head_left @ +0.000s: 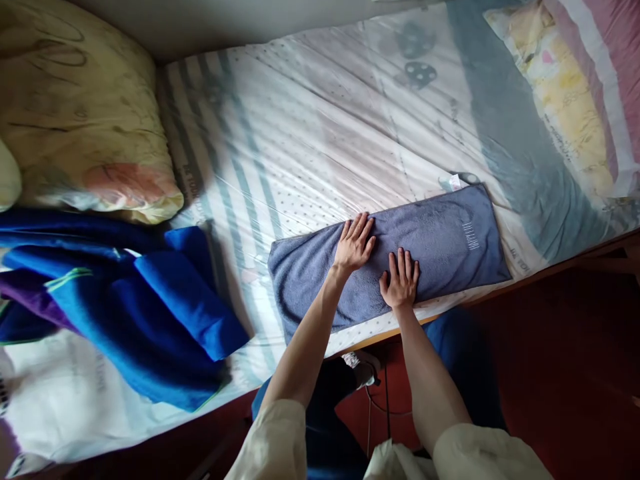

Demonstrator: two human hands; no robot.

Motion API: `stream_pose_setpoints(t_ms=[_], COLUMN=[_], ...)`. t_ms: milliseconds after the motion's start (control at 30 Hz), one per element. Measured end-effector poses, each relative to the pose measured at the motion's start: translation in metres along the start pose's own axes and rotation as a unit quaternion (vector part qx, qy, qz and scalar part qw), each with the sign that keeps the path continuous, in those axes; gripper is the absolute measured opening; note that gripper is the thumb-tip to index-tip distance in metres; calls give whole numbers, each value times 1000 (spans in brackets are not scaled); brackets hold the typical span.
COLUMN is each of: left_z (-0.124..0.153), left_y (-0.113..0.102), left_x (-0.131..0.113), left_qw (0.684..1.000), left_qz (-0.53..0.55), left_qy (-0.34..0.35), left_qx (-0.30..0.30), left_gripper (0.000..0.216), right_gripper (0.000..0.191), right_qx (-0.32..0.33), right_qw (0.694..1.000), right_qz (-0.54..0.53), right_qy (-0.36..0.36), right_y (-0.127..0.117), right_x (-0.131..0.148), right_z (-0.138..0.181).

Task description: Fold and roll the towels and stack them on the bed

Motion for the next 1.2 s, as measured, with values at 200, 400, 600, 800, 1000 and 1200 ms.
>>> stream_pose_setpoints(t_ms=[200,400,600,800,1000,1200], left_z=[87,157,149,127,150,219], left_y=[-24,-44,-45,-51,-27,16], left_x=[63,141,159,156,51,-42], left_qw=[993,973,960,944,959,944], left_qz=[-44,-57,-54,-66,-43,-30], left_qy=[-105,-224,-274,-323,-278,-327], left_qx=[2,27,12,-22,-37,-9], left_gripper=[63,67,70,68,65,68], right_gripper=[60,61,63,61,61,64], right_qx=[-11,-1,-1,6,5,37], right_qw=[999,1000,1000,1000,1000,999], right_qz=[-32,-30,-24,-10,-11,-7], right_qy=[-1,8,-1,3,1,16], right_y=[0,2,3,2,1,5], right_x=[0,-2,-1,-1,0,0], right_z=[1,1,1,1,0,-1])
Point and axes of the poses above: each hand's wrist, its own z-axis away from the middle knuckle, its own y-axis out of the palm, x = y × z, the point moved 6 cm from there along -z, towards the middle knuckle, and after that the axes turned 11 degrees about -z, right-handed, at the moved point
